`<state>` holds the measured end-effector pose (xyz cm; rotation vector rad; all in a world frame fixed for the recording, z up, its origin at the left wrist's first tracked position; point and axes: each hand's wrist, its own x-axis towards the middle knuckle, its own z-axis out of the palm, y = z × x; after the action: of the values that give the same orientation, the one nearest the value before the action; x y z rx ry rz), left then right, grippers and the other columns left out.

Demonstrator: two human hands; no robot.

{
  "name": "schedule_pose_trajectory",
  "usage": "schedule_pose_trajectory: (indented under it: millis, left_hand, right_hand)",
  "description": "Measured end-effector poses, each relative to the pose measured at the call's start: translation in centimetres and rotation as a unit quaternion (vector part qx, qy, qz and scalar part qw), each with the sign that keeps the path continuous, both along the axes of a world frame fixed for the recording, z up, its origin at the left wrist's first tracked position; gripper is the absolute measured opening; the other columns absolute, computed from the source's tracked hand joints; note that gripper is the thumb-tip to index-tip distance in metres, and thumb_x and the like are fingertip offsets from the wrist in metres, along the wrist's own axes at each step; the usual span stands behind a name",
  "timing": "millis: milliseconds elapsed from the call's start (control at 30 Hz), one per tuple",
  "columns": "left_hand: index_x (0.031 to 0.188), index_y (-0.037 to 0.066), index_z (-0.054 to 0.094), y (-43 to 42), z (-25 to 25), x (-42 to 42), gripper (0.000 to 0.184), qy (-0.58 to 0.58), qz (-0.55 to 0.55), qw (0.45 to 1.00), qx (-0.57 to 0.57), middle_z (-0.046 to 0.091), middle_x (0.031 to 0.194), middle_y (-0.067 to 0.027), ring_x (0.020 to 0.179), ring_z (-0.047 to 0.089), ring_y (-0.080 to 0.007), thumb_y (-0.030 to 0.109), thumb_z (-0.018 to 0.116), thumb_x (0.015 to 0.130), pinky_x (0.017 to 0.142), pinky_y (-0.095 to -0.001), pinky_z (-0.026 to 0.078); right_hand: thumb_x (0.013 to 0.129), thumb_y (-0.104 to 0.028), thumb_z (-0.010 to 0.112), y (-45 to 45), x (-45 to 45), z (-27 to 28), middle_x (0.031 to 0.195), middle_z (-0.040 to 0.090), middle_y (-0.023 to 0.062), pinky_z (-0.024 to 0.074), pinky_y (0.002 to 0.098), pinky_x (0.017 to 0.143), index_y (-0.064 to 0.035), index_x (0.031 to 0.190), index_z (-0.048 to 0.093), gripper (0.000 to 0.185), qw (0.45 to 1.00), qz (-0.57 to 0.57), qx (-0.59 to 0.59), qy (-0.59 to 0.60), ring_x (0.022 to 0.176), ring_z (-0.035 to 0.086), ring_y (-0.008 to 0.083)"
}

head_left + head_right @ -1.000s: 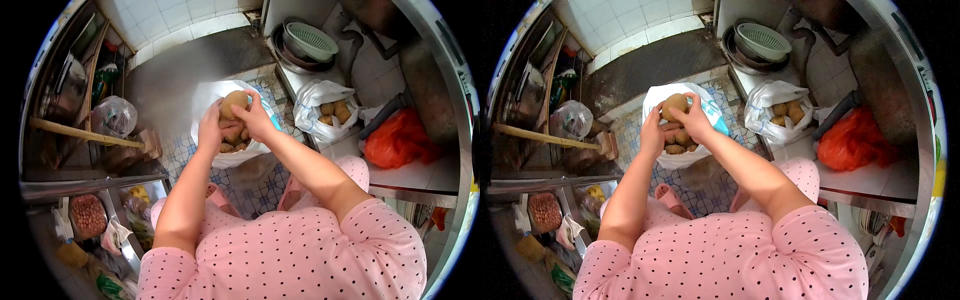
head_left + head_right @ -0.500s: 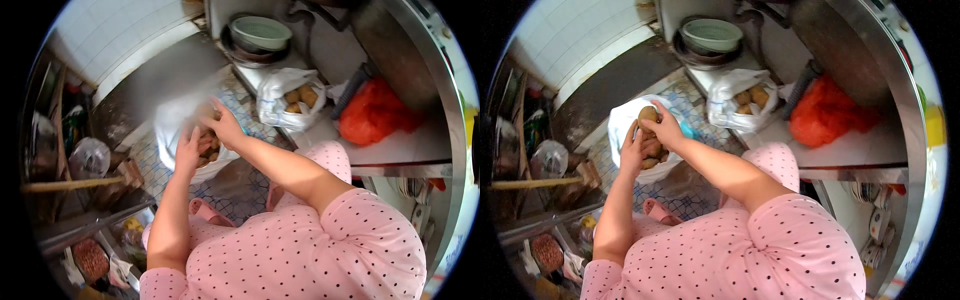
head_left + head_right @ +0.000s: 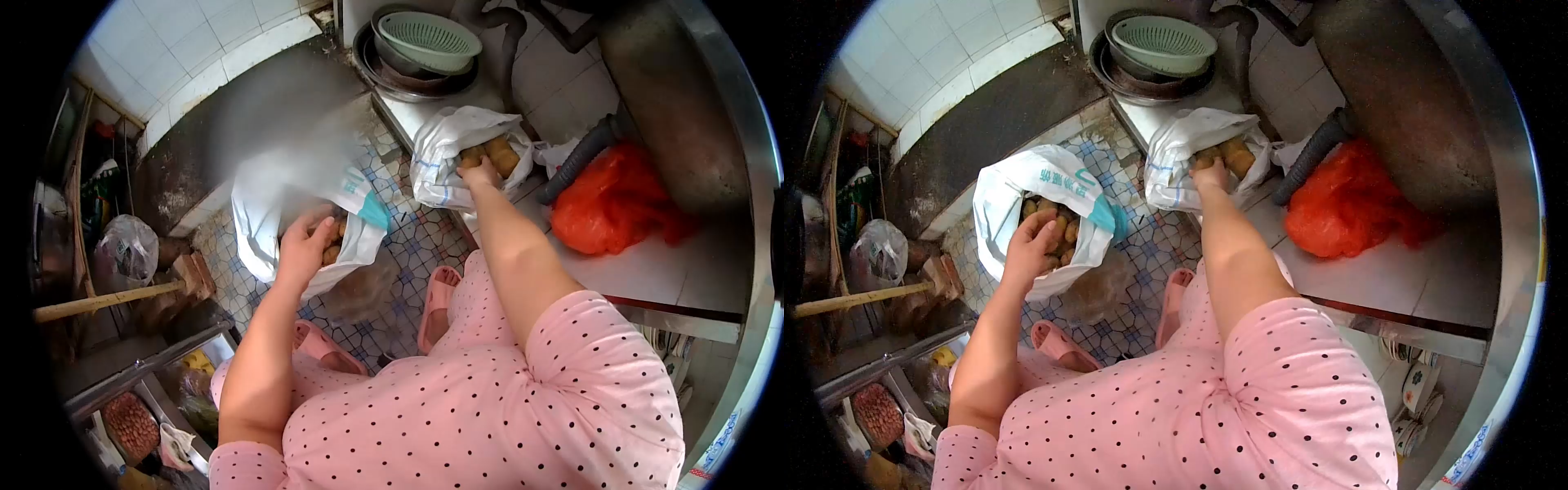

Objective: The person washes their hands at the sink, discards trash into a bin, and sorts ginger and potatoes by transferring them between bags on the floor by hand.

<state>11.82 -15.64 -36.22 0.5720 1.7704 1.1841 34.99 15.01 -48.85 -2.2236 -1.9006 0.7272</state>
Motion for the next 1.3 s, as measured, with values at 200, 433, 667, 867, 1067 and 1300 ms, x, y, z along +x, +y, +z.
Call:
schedule_pose_trajectory:
  millis: [200,433,667,867,1067,1300]
  left_hand:
    - [0.115,0.004,0.061,-0.9,-0.6,-0.8,0.031,0.045,0.010,0.999,-0.007,0.066,0.103,-0.0123,0.093,0.063,-0.0198,0.021,0.059,0.090,0.081,-0.0309,0.049]
    - [0.120,0.002,0.056,-3.0,-1.8,-4.7,0.032,0.067,0.065,0.995,-0.041,0.061,0.100,-0.0052,0.086,0.059,-0.0122,0.019,0.055,0.093,0.072,-0.0247,0.048]
    - [0.118,0.003,0.058,-6.7,-3.1,-6.4,0.033,0.189,0.098,0.976,-0.055,0.063,0.107,-0.0084,0.089,0.061,-0.0159,0.021,0.057,0.090,0.075,-0.0300,0.049]
    - [0.114,0.005,0.060,-7.7,0.1,-5.5,0.034,0.222,0.078,0.969,-0.074,0.064,0.105,-0.0129,0.085,0.063,-0.0229,0.025,0.059,0.087,0.077,-0.0347,0.049]
    - [0.113,0.004,0.061,-9.7,1.5,-6.1,0.034,0.160,0.112,0.977,-0.082,0.064,0.106,-0.0144,0.086,0.063,-0.0246,0.026,0.059,0.087,0.077,-0.0362,0.049]
    - [0.114,0.002,0.059,-9.9,0.8,-6.8,0.035,0.173,0.080,0.977,-0.095,0.062,0.111,-0.0181,0.094,0.062,-0.0317,0.022,0.058,0.085,0.082,-0.0380,0.048]
  right_hand:
    - [0.079,-0.022,0.067,-0.6,1.1,1.8,0.140,0.038,0.0131,0.0354,0.0406,0.105,-0.0180,0.133,0.048,0.057,0.943,0.299,0.006,-0.142,0.127,0.038,0.0352]
    - [0.079,-0.015,0.063,-0.4,-0.4,-0.7,0.125,0.052,0.0144,0.0387,0.0431,0.100,-0.0180,0.121,0.060,0.042,0.927,0.352,0.027,-0.124,0.116,0.047,0.0347]
    - [0.082,-0.014,0.062,-11.9,-13.8,8.1,0.091,0.064,0.0125,0.0512,0.0372,0.073,-0.0064,0.094,0.064,0.015,0.743,0.587,0.145,0.288,0.081,0.063,0.0293]
    - [0.083,-0.017,0.052,-22.1,-21.7,-0.3,0.103,0.061,0.0125,0.0494,0.0400,0.080,-0.0065,0.100,0.063,0.023,0.601,0.795,0.075,-0.025,0.096,0.058,0.0300]
    - [0.083,-0.014,0.049,-22.8,-22.0,-3.8,0.108,0.056,0.0114,0.0466,0.0377,0.086,-0.0080,0.111,0.057,0.030,0.591,0.790,0.157,-0.039,0.101,0.054,0.0273]
    - [0.074,-0.018,0.067,-21.4,-22.2,-3.2,0.107,0.055,0.0132,0.0460,0.0387,0.088,-0.0059,0.114,0.053,0.045,0.643,0.760,0.084,0.039,0.104,0.053,0.0297]
